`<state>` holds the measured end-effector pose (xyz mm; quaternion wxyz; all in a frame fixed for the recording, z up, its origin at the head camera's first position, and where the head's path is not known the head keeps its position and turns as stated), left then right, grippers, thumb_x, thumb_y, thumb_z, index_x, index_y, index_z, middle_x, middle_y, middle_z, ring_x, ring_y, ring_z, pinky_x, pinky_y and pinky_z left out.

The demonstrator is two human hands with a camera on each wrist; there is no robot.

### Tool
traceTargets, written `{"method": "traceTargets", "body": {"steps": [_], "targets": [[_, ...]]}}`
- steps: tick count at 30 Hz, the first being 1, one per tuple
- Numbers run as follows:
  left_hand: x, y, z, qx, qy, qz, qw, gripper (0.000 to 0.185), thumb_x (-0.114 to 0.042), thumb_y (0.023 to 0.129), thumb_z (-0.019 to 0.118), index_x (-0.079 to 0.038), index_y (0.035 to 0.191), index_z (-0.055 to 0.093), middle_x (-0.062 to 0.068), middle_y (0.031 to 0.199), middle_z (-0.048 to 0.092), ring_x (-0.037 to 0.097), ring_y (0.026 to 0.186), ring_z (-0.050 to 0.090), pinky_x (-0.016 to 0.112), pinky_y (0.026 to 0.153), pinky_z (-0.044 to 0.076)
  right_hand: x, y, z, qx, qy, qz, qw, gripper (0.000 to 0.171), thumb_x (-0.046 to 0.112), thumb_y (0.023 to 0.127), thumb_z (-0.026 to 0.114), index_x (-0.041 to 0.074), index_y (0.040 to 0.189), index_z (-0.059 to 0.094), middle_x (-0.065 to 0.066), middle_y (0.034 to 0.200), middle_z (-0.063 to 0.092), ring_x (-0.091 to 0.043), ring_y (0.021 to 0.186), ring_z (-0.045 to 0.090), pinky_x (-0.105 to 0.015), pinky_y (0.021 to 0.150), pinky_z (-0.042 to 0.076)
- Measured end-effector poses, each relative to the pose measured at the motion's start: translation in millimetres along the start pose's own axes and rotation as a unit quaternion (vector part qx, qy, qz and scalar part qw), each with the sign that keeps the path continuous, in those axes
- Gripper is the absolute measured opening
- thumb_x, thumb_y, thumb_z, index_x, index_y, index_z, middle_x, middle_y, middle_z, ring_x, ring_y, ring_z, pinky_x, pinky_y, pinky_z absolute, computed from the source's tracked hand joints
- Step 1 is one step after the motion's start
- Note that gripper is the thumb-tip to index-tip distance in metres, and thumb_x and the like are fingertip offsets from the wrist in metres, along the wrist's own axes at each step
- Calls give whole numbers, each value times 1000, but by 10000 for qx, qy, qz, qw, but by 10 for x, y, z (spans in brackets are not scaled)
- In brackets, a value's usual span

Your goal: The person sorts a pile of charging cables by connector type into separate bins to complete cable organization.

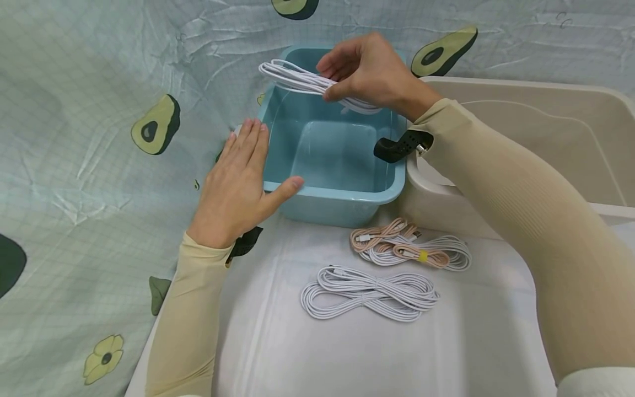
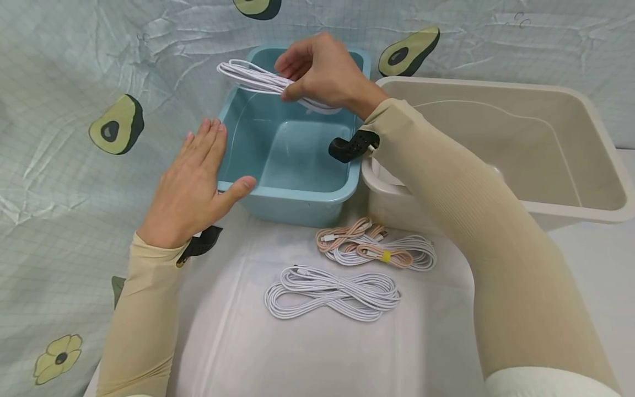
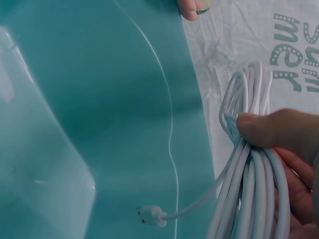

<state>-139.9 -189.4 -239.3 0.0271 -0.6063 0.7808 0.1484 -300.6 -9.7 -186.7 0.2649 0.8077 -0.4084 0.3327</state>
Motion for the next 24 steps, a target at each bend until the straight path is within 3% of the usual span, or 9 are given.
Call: {"method": "traceTargets", "body": {"steps": [5, 17, 24], "targets": [[6, -6, -7, -23, -1, 22, 10000, 101, -71, 98, 49, -1, 164, 19, 15, 173, 20, 26, 165, 11, 43, 138, 8, 0, -12, -5, -53, -209, 101, 9997, 45, 15, 85, 86, 10, 128, 72, -4, 118, 71, -9, 104, 67, -23, 99, 56], [16, 9, 38, 7, -22, 51, 10000, 100, -72, 99, 46, -1, 164, 19, 15, 174, 18, 27, 165, 11, 43, 138, 8, -24, -49, -5, -115, 240, 116, 9996, 45, 20, 85, 86, 10, 127, 72, -2, 116, 72, -10, 109, 68, -26, 100, 57], [14, 50, 78, -20, -15, 122, 9999, 105, -79, 97, 39, 0, 164, 19, 16, 173, 20, 28, 165, 12, 43, 138, 8, -14, -52, -39, -191, 278, 56, 9994, 42, 20, 86, 85, 12, 126, 73, -1, 116, 72, -10, 107, 68, -25, 99, 57]]}}
Point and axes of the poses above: each hand's wrist, its own y-axis towards the middle knuckle, its own z-axis out of the palm, x = y × z, the point moved 8 cm from there along y, towards the middle knuckle
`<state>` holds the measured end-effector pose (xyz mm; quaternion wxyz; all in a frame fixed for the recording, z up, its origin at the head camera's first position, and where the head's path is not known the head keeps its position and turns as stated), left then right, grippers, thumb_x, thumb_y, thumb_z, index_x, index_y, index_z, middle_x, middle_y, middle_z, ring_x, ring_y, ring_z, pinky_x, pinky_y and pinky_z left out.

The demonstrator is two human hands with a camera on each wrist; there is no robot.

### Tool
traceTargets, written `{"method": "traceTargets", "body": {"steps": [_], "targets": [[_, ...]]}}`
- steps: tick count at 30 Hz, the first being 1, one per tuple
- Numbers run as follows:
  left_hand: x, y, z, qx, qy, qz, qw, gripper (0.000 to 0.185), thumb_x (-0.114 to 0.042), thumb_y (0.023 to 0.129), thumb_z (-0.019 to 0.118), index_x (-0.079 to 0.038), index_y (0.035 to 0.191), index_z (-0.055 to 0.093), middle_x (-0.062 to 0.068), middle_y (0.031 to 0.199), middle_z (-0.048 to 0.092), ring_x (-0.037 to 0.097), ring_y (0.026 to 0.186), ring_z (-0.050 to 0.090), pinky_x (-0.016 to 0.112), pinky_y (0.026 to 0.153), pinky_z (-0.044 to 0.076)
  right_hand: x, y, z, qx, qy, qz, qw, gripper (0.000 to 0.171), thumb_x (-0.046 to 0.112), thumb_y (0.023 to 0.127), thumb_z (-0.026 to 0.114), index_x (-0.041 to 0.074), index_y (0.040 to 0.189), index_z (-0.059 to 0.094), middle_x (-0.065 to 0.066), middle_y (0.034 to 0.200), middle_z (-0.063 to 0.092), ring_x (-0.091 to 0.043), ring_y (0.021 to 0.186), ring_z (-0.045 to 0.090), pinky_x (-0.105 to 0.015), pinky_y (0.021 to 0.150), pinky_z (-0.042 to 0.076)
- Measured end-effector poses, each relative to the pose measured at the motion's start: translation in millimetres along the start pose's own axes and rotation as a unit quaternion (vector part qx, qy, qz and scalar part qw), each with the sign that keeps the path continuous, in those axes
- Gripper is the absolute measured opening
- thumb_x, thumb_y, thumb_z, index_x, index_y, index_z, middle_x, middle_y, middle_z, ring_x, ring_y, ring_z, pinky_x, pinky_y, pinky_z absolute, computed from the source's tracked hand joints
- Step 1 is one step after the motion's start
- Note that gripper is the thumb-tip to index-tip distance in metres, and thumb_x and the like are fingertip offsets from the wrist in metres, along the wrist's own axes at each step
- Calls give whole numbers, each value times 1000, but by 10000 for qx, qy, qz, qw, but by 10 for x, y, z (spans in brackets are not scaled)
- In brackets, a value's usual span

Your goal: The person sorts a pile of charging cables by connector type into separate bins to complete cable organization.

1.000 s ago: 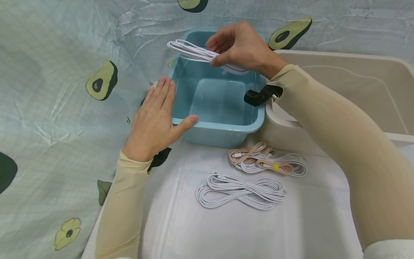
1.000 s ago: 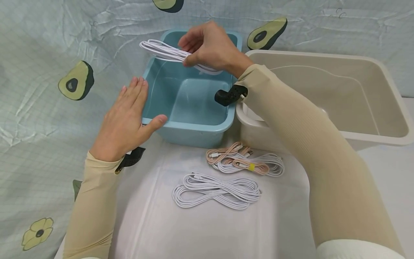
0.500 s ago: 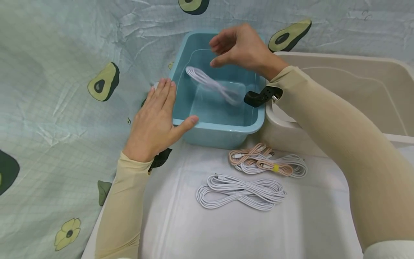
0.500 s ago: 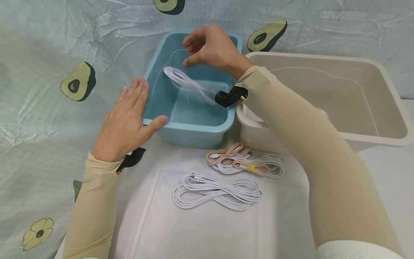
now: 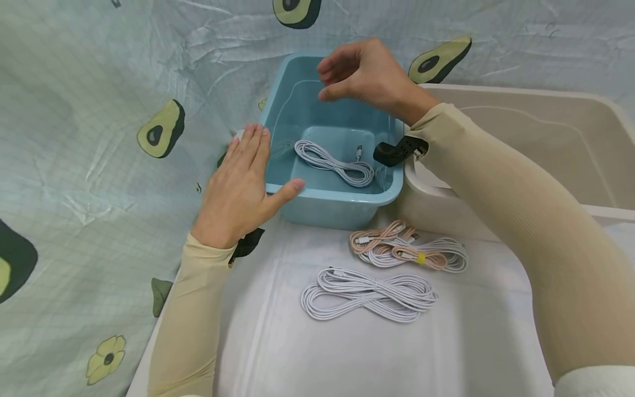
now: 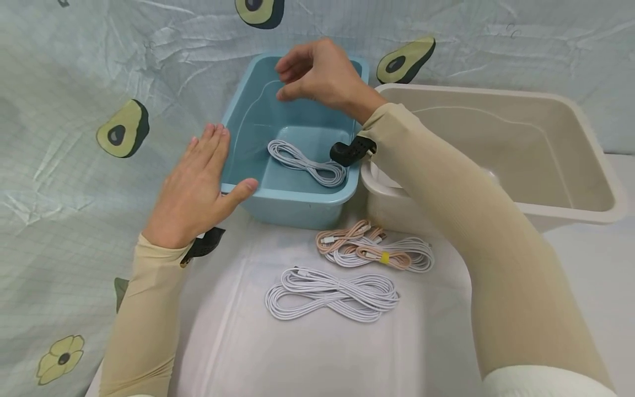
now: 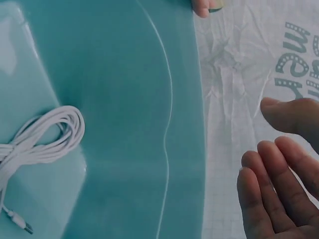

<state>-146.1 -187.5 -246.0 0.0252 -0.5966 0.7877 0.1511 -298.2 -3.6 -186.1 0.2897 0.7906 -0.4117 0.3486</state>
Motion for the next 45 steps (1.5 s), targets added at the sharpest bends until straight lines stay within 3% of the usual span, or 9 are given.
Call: {"method": "traceTargets", "body": {"steps": [6, 15, 32, 45], "targets": [[8, 59, 35, -12, 16, 52, 10000, 105, -78, 97, 41, 1, 163, 20, 17, 173, 21, 29, 165, 12, 44, 138, 9, 53, -22, -50, 7, -51, -87, 9999, 44, 22, 87, 85, 14, 128, 72, -3, 120, 71, -11, 109, 68, -28, 102, 56], [93, 138, 96, 49, -9, 34, 10000, 101, -72, 99, 48, 1, 163, 20, 19, 173, 21, 30, 165, 12, 44, 138, 8, 226, -78, -68, -51, 4, -239, 9997, 43, 21, 86, 85, 15, 127, 73, 0, 114, 72, -10, 106, 69, -26, 101, 57], [68, 130, 88, 155, -51, -40, 9999, 103, -74, 98, 45, 1, 164, 18, 19, 174, 17, 31, 165, 11, 46, 137, 8, 494, -514, -22, 330, 248, -931, 9948, 37, 11, 86, 83, 10, 122, 75, -7, 112, 73, -14, 98, 72, -29, 96, 60], [41, 127, 77, 172, -114, -27, 9998, 105, -76, 97, 43, 1, 164, 19, 19, 173, 18, 32, 165, 11, 48, 137, 8, 448, -870, 45, 737, 898, -752, 9904, 40, 8, 83, 85, 9, 122, 75, -7, 108, 74, -20, 95, 71, -27, 88, 62]]}}
Point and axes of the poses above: each hand's wrist, its own y-axis towards the middle knuckle, its own z-axis out of the palm, x = y × z, the point moved 8 cm from there along y, towards the middle knuckle
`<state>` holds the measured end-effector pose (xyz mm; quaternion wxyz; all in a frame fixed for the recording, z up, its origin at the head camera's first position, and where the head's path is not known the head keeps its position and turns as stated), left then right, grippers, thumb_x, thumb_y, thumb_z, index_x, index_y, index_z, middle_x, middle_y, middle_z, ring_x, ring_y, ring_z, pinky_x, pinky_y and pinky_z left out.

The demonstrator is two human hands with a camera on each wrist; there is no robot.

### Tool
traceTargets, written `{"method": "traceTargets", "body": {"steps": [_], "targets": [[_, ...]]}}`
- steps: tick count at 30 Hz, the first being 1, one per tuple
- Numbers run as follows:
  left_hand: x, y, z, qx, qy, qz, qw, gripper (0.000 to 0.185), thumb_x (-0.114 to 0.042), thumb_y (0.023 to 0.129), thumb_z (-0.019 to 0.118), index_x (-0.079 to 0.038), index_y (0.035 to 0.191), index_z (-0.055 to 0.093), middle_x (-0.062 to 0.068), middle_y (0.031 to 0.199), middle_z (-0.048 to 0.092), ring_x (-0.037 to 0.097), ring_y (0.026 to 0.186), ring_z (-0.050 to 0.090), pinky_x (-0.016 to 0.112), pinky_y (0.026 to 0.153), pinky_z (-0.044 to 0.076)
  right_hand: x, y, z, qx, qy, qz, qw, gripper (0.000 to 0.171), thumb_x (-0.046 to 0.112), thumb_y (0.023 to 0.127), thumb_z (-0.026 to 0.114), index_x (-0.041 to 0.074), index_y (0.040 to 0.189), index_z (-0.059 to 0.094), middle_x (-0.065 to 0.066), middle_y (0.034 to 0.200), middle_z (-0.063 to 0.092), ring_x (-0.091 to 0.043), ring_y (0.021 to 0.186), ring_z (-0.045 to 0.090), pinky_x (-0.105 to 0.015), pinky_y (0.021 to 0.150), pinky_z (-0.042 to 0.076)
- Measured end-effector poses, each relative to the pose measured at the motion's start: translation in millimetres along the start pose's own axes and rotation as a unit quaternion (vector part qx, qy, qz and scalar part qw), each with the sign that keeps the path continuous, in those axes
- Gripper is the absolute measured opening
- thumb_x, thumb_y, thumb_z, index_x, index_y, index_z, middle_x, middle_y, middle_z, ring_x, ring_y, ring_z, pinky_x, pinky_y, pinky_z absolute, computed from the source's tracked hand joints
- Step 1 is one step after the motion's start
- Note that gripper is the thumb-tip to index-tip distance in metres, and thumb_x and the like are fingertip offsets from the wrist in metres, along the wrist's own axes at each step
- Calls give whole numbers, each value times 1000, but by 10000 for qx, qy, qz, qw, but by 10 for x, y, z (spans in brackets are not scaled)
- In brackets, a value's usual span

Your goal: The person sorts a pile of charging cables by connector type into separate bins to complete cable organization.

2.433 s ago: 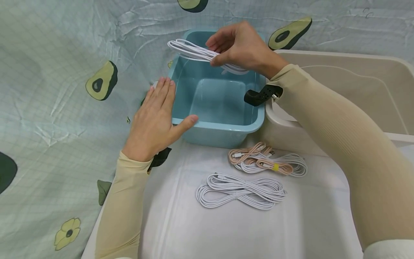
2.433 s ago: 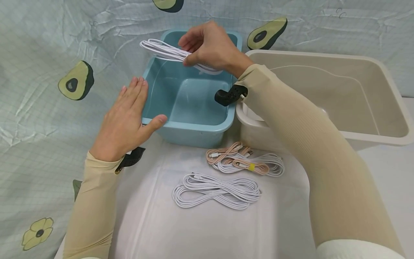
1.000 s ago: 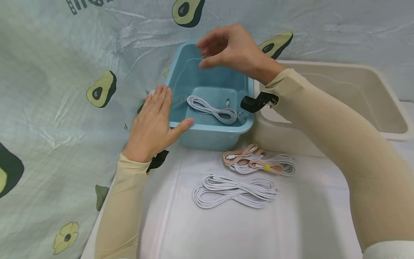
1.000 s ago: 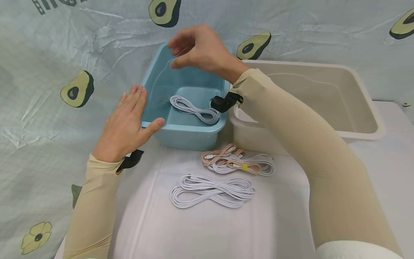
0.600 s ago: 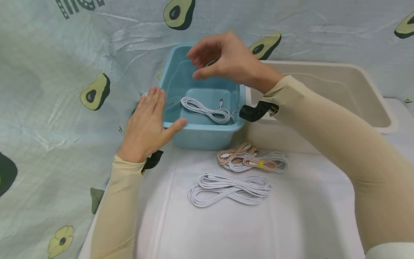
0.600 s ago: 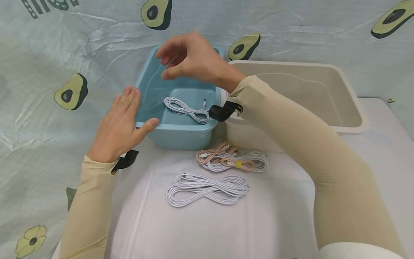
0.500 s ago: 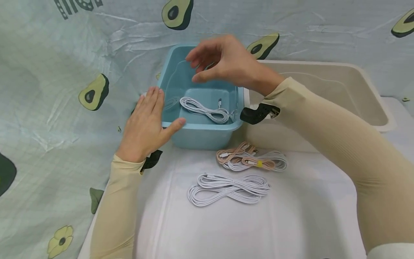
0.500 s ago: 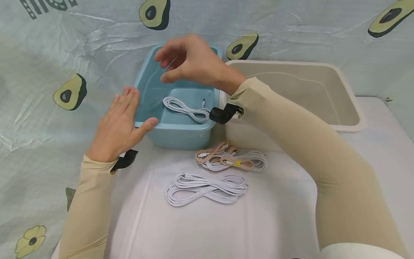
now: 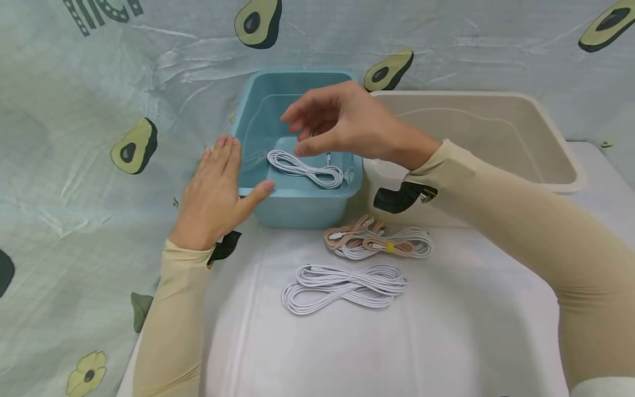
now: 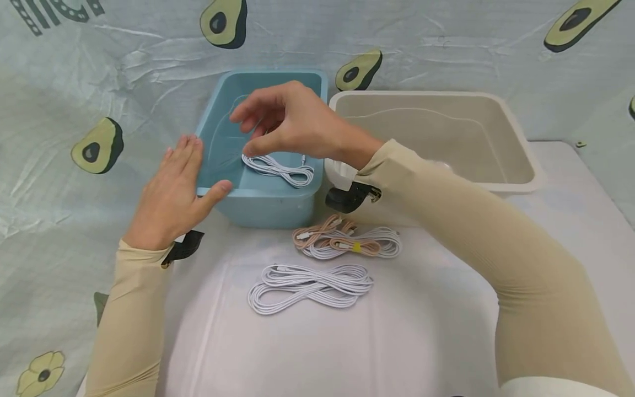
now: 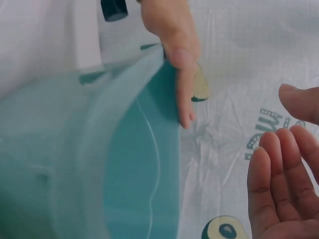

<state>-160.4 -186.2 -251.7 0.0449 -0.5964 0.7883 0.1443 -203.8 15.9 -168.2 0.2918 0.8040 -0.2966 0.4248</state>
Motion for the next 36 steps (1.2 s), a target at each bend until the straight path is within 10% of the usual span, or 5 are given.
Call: {"method": "traceTargets", "body": {"steps": [36], "targets": [[-7, -3, 20, -93, -22, 65, 9999, 104, -76, 98, 43, 2, 163, 20, 21, 172, 19, 35, 164, 13, 47, 137, 7, -196, -1092, 509, 909, 1318, 127, 9870, 37, 1, 81, 86, 6, 116, 75, -8, 99, 75, -21, 91, 70, -35, 88, 64]]}}
Point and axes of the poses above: each hand's wrist, its own y-axis towards the middle knuckle, its own z-axis out of the palm, x = y × z, the point moved 8 cm from there along y, towards the middle knuckle
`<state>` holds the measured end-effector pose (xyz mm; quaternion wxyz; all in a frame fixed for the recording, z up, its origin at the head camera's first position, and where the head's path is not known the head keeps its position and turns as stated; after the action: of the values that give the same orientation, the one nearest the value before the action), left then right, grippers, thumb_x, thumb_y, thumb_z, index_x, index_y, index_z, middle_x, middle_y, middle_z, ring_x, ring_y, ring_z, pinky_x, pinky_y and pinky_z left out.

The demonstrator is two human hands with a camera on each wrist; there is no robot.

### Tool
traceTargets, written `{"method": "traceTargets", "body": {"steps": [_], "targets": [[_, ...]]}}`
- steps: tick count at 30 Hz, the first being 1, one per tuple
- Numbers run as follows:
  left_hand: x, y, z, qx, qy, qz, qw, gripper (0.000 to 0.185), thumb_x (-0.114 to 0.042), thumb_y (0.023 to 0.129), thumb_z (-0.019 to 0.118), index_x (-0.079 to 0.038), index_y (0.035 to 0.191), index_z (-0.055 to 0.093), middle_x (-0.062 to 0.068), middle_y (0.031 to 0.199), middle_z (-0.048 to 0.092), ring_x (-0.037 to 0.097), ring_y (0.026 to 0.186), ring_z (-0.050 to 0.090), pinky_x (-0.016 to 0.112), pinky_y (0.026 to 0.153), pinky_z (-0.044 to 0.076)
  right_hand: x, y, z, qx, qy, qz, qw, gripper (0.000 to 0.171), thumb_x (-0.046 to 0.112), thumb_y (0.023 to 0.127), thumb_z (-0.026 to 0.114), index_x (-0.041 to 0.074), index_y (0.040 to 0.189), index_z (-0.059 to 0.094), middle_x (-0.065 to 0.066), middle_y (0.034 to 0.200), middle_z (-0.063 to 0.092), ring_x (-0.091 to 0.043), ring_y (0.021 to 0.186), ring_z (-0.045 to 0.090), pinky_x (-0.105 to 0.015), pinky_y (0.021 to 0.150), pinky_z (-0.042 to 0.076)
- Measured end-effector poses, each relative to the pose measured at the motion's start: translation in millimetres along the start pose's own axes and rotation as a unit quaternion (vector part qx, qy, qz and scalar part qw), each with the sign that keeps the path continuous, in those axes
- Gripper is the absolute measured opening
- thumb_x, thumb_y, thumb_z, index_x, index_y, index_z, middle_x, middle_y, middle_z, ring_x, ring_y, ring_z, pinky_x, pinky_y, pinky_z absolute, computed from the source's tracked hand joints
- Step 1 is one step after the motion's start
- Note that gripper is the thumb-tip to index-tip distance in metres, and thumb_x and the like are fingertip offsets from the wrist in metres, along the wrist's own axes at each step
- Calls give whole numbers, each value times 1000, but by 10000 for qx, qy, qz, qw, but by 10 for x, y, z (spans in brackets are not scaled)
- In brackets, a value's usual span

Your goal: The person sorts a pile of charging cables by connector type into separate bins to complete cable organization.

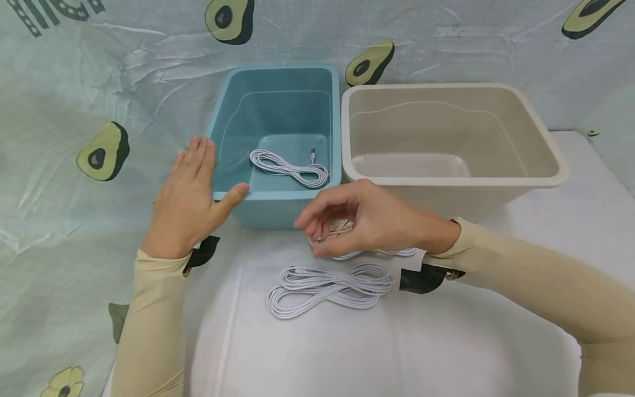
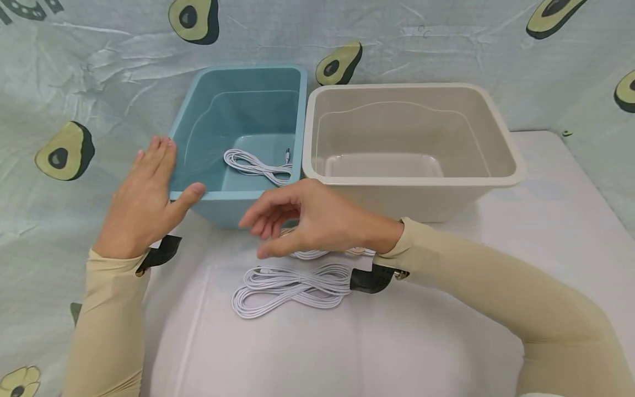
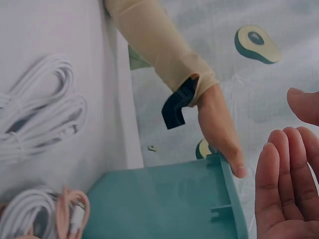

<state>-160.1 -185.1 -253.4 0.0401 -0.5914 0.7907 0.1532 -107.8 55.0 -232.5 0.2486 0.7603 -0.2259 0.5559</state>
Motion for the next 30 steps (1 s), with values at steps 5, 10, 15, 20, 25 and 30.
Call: {"method": "traceTargets", "body": {"steps": [5, 10, 15, 20, 25, 30], "targets": [[29, -33, -1, -45, -11, -58, 10000, 103, -75, 98, 43, 2, 163, 21, 22, 172, 20, 34, 164, 13, 46, 137, 7, -107, -54, 106, 184, 85, -84, 9998, 37, 2, 81, 86, 5, 116, 75, -8, 101, 74, -24, 92, 70, -36, 88, 64], [35, -48, 2, -35, -36, -79, 10000, 103, -75, 99, 41, 2, 163, 20, 20, 173, 19, 34, 164, 12, 46, 138, 6, -270, -119, 176, 219, 76, -122, 9997, 35, 4, 81, 87, 6, 114, 76, -6, 102, 76, -21, 91, 71, -33, 88, 64], [26, -44, -2, -63, -35, -11, 10000, 105, -78, 98, 39, 2, 163, 20, 21, 172, 20, 35, 164, 13, 46, 137, 7, -482, -183, 235, 120, 279, -128, 9995, 35, 0, 80, 86, 2, 112, 75, -11, 100, 76, -26, 89, 70, -33, 85, 65], [23, -31, -19, -107, -2, 6, 9999, 106, -79, 97, 40, 2, 163, 21, 21, 172, 20, 35, 164, 14, 47, 137, 8, -702, -233, 285, -16, 189, 36, 9998, 36, 2, 79, 87, 3, 112, 76, -15, 102, 76, -31, 89, 70, -35, 85, 65], [2, -8, -4, -19, 73, -11, 10000, 105, -78, 97, 41, 0, 164, 20, 19, 173, 19, 33, 165, 12, 46, 137, 7, -887, -295, 288, -192, -228, 191, 9994, 38, 5, 77, 90, 7, 113, 77, -14, 101, 77, -31, 89, 72, -37, 83, 65], [4, -5, 9, -6, 69, -31, 10000, 105, -78, 97, 40, 1, 164, 20, 20, 173, 18, 34, 164, 12, 46, 137, 7, -1039, -334, 314, -237, -443, 294, 9983, 40, 6, 77, 90, 3, 115, 77, -12, 103, 78, -25, 90, 74, -35, 84, 65]]}}
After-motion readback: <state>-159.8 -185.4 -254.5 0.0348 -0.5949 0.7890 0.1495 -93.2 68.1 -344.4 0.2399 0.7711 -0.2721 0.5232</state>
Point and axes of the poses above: each hand's wrist, its own y-axis towards the middle knuckle, its own z-axis out of the palm, x = y × z, the point moved 8 cm from there along y, towards the middle knuckle
